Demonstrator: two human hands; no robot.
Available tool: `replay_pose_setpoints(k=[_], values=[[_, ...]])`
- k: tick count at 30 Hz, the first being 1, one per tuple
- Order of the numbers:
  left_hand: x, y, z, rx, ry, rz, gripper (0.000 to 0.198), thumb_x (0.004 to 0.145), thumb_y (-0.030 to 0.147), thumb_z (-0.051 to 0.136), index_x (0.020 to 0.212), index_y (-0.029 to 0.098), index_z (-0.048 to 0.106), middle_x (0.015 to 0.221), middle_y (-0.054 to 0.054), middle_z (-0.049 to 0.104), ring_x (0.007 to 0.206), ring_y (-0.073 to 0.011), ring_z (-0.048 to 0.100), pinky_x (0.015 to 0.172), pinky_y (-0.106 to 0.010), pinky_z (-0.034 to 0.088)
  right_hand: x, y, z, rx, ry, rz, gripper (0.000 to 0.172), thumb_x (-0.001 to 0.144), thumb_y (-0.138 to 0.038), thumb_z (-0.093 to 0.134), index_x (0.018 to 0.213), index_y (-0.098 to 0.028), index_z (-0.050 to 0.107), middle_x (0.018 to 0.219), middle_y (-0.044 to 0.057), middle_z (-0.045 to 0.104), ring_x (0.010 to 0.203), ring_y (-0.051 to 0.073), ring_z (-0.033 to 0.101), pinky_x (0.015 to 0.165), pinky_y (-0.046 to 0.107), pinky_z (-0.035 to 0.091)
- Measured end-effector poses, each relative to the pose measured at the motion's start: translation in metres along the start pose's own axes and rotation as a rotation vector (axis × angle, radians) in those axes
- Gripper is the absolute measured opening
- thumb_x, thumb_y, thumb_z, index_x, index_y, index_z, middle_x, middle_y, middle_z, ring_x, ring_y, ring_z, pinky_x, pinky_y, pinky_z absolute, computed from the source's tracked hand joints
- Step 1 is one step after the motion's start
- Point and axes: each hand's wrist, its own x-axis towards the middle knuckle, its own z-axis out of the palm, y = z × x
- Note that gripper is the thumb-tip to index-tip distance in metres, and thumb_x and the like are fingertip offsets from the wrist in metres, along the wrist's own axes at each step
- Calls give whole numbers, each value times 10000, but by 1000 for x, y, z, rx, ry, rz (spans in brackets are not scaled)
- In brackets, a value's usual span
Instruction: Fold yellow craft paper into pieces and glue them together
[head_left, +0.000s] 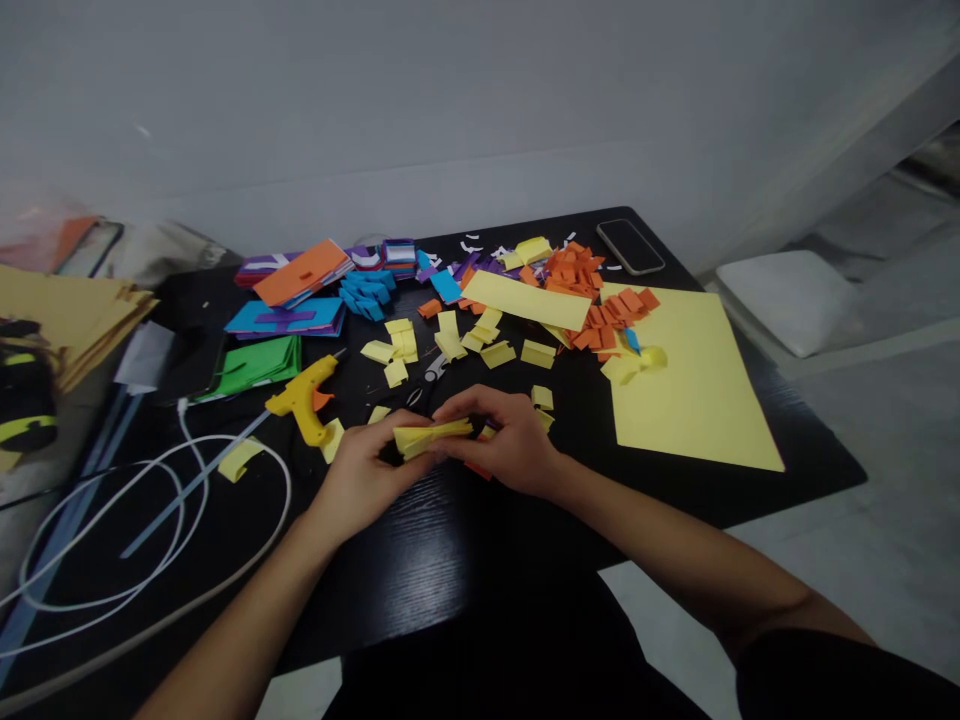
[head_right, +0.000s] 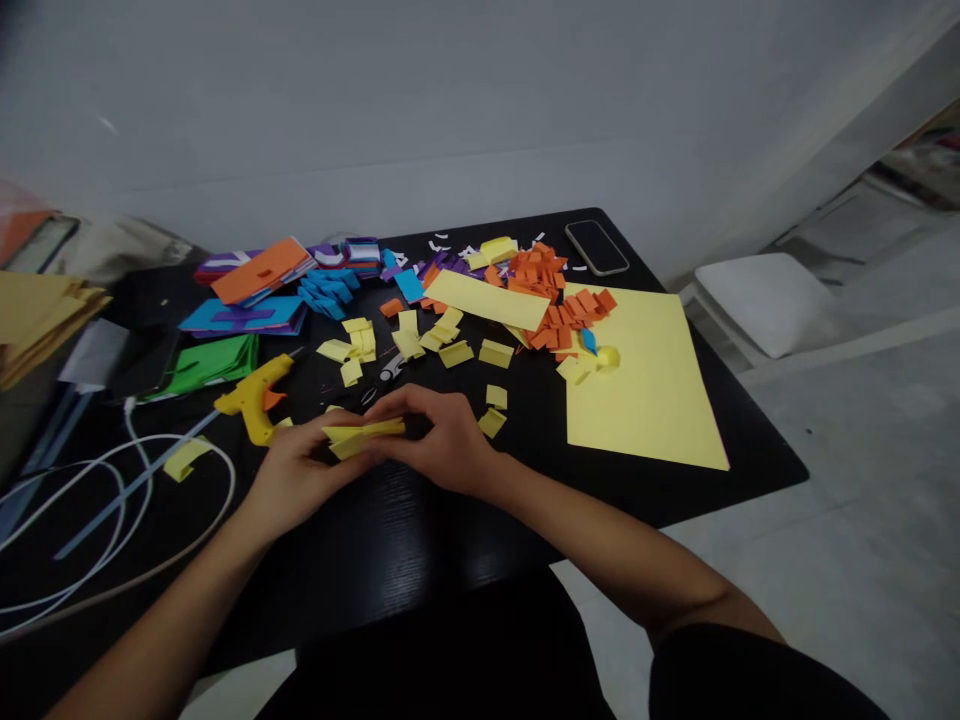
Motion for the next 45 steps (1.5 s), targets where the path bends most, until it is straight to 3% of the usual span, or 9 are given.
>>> replay_pose_setpoints(k=[3, 8, 14, 19, 25, 31, 35, 41, 45], values=[[-2, -1, 0, 6, 26, 15, 139, 806, 329, 802, 866, 206, 777, 738, 3, 754, 627, -150, 658, 572, -224, 486, -3, 0, 1, -67, 4, -48, 244, 780, -366, 875, 961, -243, 767, 941, 16, 787, 868, 189, 727, 844, 322, 578], [-2, 4, 0, -64, 156, -31, 133, 768, 322, 843, 795, 207, 781, 713, 4, 752, 624, -149, 653, 582, -230, 492, 0, 1, 0, 58, -9, 12, 297, 779, -447, 867, 946, -224, 766, 883, 25, 770, 802, 188, 707, 761, 316, 570], [-2, 7, 0, -75, 105, -34, 124, 781, 298, 834, 844, 205, 782, 806, -19, 779, 706, -166, 693, 649, -249, 531, 1, 0, 0, -13, 28, -13, 260, 813, -468, 833, 824, -215, 774, 813, 23, 766, 757, 181, 699, 745, 304, 556], [-4, 6, -4, -113, 139, 4, 231, 795, 306, 828, 982, 203, 742, 846, -11, 774, 729, -163, 708, 669, -245, 554, 2, -1, -1, -73, 50, -23, 262, 821, -442, 830, 779, -192, 764, 753, 17, 747, 702, 159, 673, 679, 272, 532], [-4, 3, -5, -10, 170, 43, 119, 828, 308, 807, 913, 226, 789, 871, -5, 796, 776, -170, 727, 739, -261, 570, 2, 3, 0, -195, -17, -49, 147, 845, -309, 803, 852, -176, 740, 780, 2, 725, 698, 133, 650, 671, 249, 511], [-3, 1, -4, -106, 351, -76, 143, 837, 344, 784, 888, 213, 757, 818, 4, 766, 697, -152, 689, 626, -240, 538, 6, 4, -3, 97, -162, 135, 508, 647, -327, 953, 1067, -198, 698, 990, 28, 764, 926, 197, 732, 872, 330, 576], [0, 3, -3, -265, 430, -151, 203, 809, 372, 797, 885, 202, 717, 781, 10, 734, 665, -140, 657, 598, -228, 512, 10, 7, -3, 289, -184, 232, 557, 588, -293, 979, 1065, -206, 704, 1010, 25, 774, 953, 196, 741, 931, 352, 573], [2, 6, -1, -347, 283, -191, 248, 794, 394, 808, 891, 187, 712, 748, 5, 722, 660, -146, 654, 633, -249, 528, 13, 15, -4, 174, -46, 254, 284, 729, -373, 888, 868, -180, 734, 810, -3, 726, 720, 139, 662, 699, 278, 536], [2, 2, -2, -283, 163, -229, 260, 829, 435, 776, 887, 182, 752, 737, -14, 753, 648, -161, 671, 610, -256, 525, 13, 12, -6, 91, -110, 276, 266, 737, -359, 870, 854, -177, 716, 759, -13, 694, 661, 123, 608, 622, 254, 481]])
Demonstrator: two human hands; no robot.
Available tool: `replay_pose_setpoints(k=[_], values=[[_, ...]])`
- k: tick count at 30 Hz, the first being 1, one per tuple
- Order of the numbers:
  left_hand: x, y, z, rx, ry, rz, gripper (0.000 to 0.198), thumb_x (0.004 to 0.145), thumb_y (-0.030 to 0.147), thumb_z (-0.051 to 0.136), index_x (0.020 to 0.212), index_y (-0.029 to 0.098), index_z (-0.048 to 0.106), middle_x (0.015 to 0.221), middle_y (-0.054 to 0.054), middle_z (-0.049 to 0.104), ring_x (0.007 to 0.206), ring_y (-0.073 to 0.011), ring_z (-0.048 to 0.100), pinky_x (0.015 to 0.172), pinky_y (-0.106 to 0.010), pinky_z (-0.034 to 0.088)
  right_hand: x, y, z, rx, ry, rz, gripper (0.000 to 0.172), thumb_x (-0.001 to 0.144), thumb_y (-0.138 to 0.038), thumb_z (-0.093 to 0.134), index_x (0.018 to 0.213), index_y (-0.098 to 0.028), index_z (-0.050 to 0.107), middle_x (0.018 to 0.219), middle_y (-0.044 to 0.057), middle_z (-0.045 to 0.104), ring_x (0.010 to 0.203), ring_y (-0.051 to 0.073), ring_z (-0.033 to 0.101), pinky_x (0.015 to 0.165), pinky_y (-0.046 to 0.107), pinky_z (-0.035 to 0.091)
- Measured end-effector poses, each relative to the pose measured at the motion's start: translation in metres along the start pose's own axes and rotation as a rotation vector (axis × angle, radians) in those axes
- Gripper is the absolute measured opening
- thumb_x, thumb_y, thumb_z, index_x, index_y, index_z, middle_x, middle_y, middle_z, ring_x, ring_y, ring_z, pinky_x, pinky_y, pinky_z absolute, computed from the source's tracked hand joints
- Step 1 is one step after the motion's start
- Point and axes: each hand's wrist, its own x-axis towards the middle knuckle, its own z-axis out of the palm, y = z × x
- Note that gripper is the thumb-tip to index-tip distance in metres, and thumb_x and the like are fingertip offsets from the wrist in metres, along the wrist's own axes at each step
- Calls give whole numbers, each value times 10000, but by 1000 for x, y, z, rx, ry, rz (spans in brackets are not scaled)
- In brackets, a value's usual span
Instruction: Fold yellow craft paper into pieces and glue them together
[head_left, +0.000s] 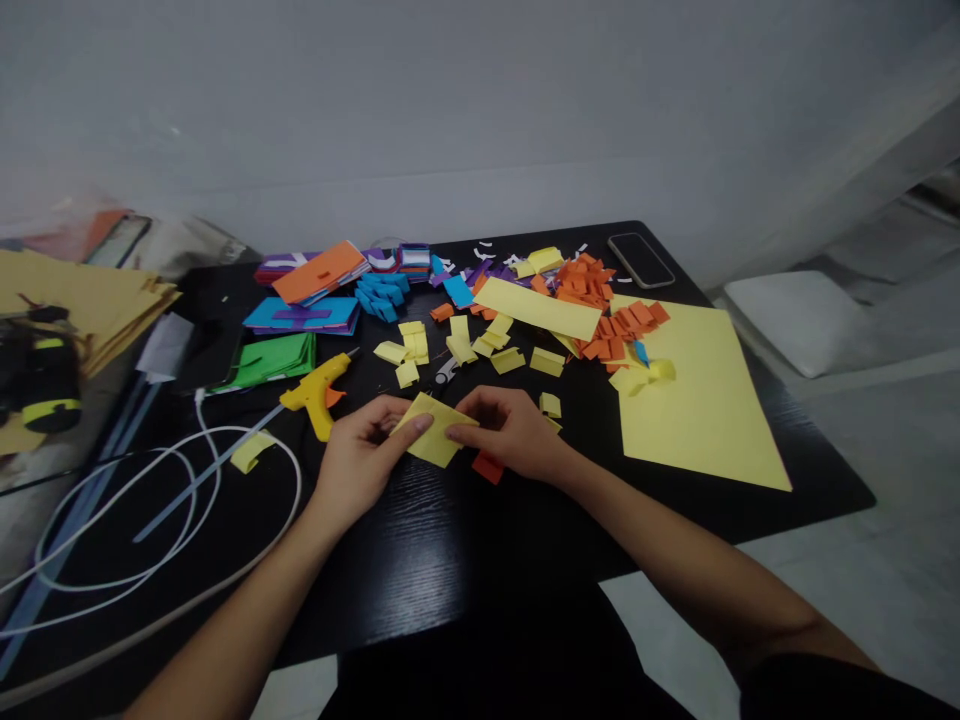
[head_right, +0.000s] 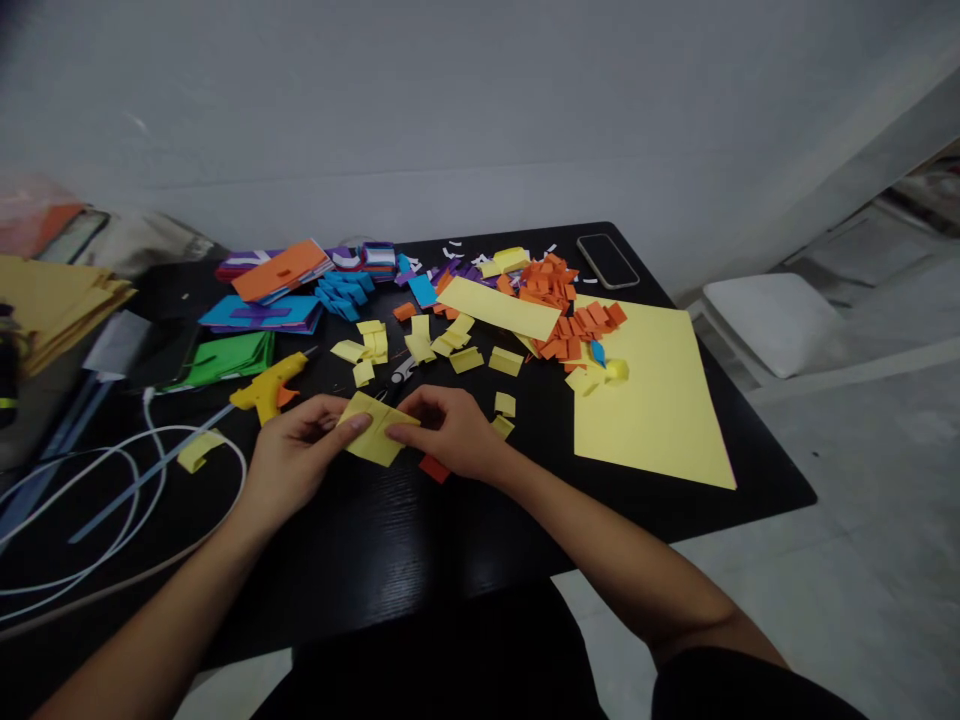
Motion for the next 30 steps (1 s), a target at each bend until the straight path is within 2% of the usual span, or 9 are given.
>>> replay_pose_setpoints(k=[4, 7, 11, 14, 17, 19, 21, 26, 30], values=[[-1, -3, -1, 160, -61, 32, 276, 845, 467, 756, 894, 195, 768, 751, -9, 757, 659, -165, 666, 599, -252, 503, -4, -4, 1, -77, -104, 31, 235, 774, -352, 819, 894, -181, 711, 753, -13, 677, 665, 133, 595, 605, 255, 466], [0, -1, -7, 323, -26, 136, 282, 909, 477, 672, 941, 211, 758, 862, -18, 774, 762, -186, 693, 672, -272, 516, -2, -2, 0, -105, -77, 20, 208, 782, -343, 797, 875, -184, 700, 754, -12, 666, 672, 140, 597, 606, 262, 470], [11, 3, -35, 685, 347, 191, 296, 964, 473, 549, 920, 215, 687, 825, -37, 726, 751, -219, 669, 699, -326, 480, 7, 6, -4, 91, 80, 31, 256, 753, -338, 790, 912, -208, 637, 926, 24, 734, 841, 199, 700, 782, 347, 573], [22, 4, -62, 1001, 451, 40, 350, 931, 528, 541, 783, 221, 619, 781, -96, 677, 745, -296, 655, 644, -373, 424, 12, 9, -7, 247, 215, 37, 437, 696, -316, 825, 1039, -246, 562, 995, 25, 748, 941, 234, 731, 879, 413, 598], [28, 4, -83, 1141, 361, -255, 518, 901, 686, 480, 712, 233, 646, 680, -138, 653, 712, -378, 665, 618, -419, 413, 13, 7, -8, 307, 274, -6, 640, 693, -284, 830, 1229, -298, 478, 998, 3, 740, 947, 236, 741, 882, 427, 607], [29, 1, -90, 1161, 290, -376, 598, 870, 759, 461, 722, 238, 714, 612, -145, 639, 661, -394, 656, 609, -444, 420, 12, 6, -7, 280, 269, -58, 601, 730, -290, 804, 1239, -309, 486, 998, 2, 725, 935, 230, 733, 864, 415, 604], [30, -6, -93, 1164, 291, -339, 621, 848, 782, 489, 701, 238, 750, 511, -110, 582, 546, -341, 605, 571, -416, 409, 11, 5, -6, 203, 277, -102, 439, 763, -316, 779, 1139, -283, 554, 962, 9, 702, 902, 221, 713, 829, 394, 593], [29, -27, -99, 1070, 407, 104, 542, 766, 708, 715, 508, 232, 696, 313, 45, 306, 298, -110, 218, 450, -266, 218, 11, 6, -7, 73, 310, -104, 308, 771, -375, 783, 1023, -245, 660, 860, 8, 669, 784, 191, 654, 742, 350, 561], [29, -27, -101, 1099, 382, 31, 522, 816, 635, 705, 490, 227, 692, 342, 0, 432, 280, -127, 265, 414, -261, 164, 12, 6, -7, 103, 303, -106, 317, 756, -376, 821, 1013, -243, 692, 873, 8, 684, 775, 180, 650, 737, 337, 553]])
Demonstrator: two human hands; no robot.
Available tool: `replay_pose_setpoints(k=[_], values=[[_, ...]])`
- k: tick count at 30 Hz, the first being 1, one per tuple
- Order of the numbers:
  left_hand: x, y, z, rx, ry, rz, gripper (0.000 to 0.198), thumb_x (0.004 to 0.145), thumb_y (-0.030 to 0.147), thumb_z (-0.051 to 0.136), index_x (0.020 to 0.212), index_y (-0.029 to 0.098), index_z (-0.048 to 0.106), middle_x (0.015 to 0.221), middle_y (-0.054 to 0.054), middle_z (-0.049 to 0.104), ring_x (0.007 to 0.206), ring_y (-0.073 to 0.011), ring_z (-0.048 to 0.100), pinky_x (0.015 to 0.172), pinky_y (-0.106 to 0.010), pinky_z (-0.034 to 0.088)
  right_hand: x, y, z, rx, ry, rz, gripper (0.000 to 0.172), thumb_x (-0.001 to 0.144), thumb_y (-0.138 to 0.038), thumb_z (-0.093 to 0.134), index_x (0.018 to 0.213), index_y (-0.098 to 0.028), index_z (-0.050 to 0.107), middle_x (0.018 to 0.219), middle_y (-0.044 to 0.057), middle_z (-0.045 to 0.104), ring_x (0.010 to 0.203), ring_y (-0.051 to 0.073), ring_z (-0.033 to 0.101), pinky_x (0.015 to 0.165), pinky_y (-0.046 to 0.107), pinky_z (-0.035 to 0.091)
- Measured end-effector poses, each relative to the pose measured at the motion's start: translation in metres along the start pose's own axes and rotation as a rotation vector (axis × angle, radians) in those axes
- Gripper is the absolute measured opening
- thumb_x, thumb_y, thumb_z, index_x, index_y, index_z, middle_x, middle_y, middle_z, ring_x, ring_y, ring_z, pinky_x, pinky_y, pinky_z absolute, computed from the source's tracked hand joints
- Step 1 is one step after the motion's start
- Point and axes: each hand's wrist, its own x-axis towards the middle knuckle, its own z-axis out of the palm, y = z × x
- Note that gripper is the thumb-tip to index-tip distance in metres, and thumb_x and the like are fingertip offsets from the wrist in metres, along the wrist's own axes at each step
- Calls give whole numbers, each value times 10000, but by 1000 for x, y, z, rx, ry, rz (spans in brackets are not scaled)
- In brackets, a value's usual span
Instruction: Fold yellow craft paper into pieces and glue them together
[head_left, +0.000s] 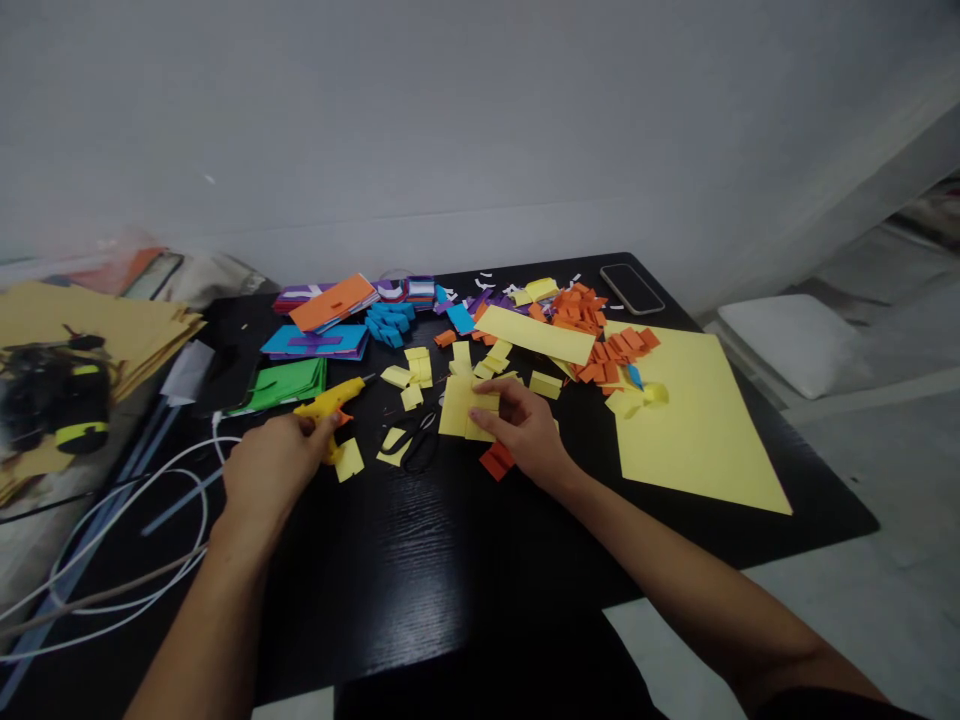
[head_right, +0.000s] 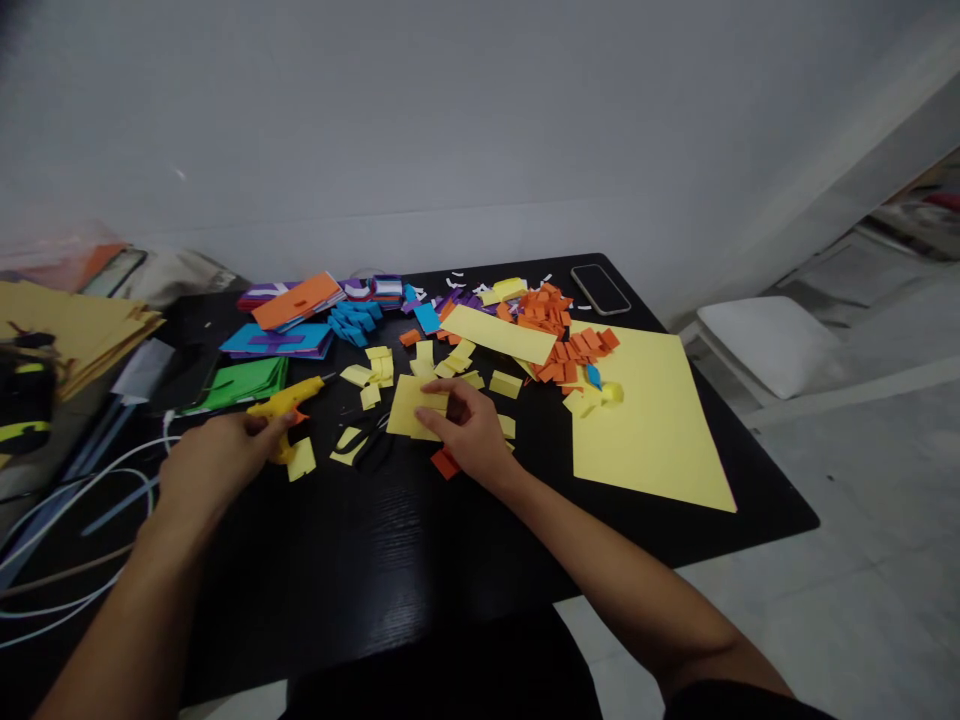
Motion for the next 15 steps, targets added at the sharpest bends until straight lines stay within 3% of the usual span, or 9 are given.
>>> replay_pose_setpoints(k=[3, 6, 9, 11, 15], values=[[-2, 8, -8, -46, 99, 2, 450, 843, 564, 712, 557, 217, 687, 395, -1, 513, 329, -155, 406, 428, -252, 207, 1, 2, 0, 60, -34, 15, 354, 746, -368, 838, 1041, -246, 683, 901, 13, 702, 823, 191, 677, 771, 348, 567], [-5, 21, -16, -306, 217, -28, 325, 853, 487, 753, 697, 215, 668, 509, 27, 635, 468, -175, 592, 466, -245, 324, 1, 4, -1, 44, -30, 0, 345, 762, -364, 832, 1046, -246, 674, 890, 11, 688, 810, 188, 666, 746, 334, 558], [-9, 34, -21, -717, 123, -218, 289, 838, 464, 797, 880, 213, 660, 697, 42, 742, 644, -181, 715, 563, -254, 506, 1, 5, -2, -51, 19, -21, 294, 777, -372, 811, 998, -244, 667, 847, 6, 663, 780, 189, 638, 711, 325, 543], [-9, 40, -21, -929, 77, -326, 309, 806, 412, 843, 940, 206, 655, 739, 51, 745, 685, -159, 726, 637, -253, 559, 1, 5, -2, -102, 45, -25, 275, 779, -378, 800, 970, -244, 655, 825, 5, 652, 767, 192, 623, 698, 327, 538], [-10, 45, -19, -1151, 65, -285, 276, 754, 283, 882, 915, 203, 673, 728, 68, 700, 672, -116, 670, 659, -220, 543, 0, 1, -2, -116, 59, -20, 266, 747, -362, 805, 904, -237, 629, 800, -4, 632, 727, 176, 590, 657, 306, 505]])
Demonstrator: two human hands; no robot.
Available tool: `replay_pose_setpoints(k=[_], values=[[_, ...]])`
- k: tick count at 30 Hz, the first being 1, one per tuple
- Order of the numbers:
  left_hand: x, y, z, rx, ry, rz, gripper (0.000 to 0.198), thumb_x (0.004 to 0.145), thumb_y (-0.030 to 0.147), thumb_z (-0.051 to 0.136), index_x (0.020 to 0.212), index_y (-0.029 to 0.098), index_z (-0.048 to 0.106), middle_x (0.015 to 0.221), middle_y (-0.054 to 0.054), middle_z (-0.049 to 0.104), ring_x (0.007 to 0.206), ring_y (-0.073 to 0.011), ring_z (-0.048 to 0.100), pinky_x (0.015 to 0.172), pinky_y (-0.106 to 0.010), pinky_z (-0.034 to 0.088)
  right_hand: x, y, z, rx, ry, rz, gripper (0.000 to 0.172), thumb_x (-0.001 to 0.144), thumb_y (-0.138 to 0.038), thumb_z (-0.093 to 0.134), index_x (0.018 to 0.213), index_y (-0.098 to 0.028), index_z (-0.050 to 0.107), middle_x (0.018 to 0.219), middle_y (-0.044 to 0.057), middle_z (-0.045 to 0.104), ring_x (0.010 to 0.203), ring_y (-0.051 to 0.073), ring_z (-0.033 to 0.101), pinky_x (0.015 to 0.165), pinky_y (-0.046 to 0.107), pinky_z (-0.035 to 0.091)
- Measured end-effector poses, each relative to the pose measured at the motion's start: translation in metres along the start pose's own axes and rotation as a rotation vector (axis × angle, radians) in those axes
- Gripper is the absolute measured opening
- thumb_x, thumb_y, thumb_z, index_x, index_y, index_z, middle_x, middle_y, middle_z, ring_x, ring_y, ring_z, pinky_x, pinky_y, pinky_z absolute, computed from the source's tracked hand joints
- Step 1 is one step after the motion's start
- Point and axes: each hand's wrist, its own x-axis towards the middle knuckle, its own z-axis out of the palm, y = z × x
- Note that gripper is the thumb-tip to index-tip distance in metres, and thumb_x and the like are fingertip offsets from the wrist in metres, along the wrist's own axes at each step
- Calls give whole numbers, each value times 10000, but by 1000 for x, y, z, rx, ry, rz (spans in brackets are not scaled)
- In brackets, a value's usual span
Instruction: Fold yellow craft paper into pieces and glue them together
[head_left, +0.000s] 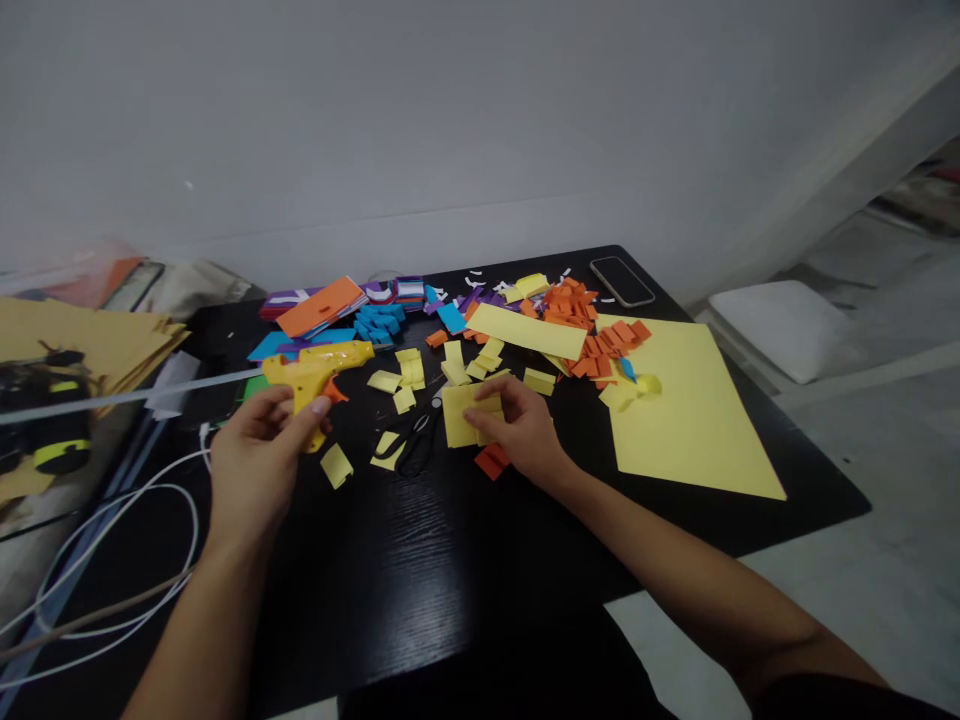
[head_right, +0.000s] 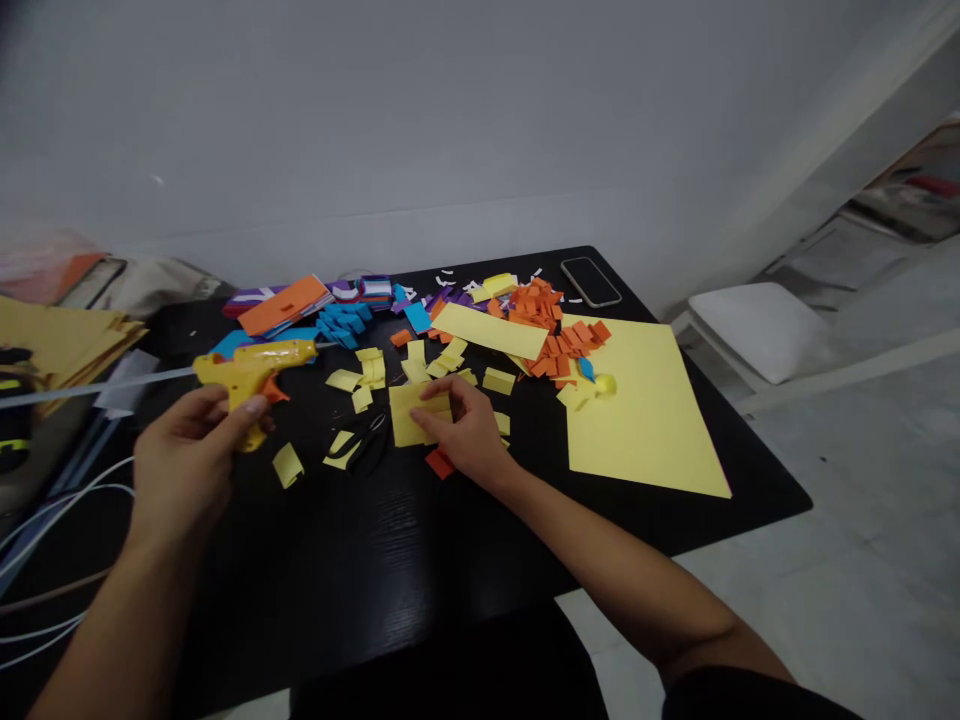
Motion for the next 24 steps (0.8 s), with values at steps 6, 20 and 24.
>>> replay_pose_setpoints(k=[6, 20, 24], values=[[-14, -1, 10, 1, -372, -38, 322, 862, 511, 742, 906, 194, 712, 611, 36, 575, 514, -126, 563, 489, -248, 462, -2, -3, 1, -8, 11, -17, 240, 728, -337, 793, 847, -231, 613, 778, -14, 605, 679, 153, 545, 613, 278, 452], [-42, -19, 28, 268, -503, 129, 399, 926, 527, 637, 823, 157, 744, 557, -6, 605, 461, -139, 572, 428, -236, 440, -11, -7, 6, -38, -9, -26, 239, 745, -364, 801, 858, -232, 637, 755, -15, 603, 658, 151, 534, 595, 271, 444], [-40, -26, 27, 314, -509, 172, 412, 948, 519, 615, 753, 170, 712, 564, -8, 607, 476, -138, 568, 446, -236, 450, -12, -9, 7, 9, -32, -4, 258, 738, -371, 806, 856, -234, 621, 809, 1, 651, 714, 170, 605, 630, 290, 500]])
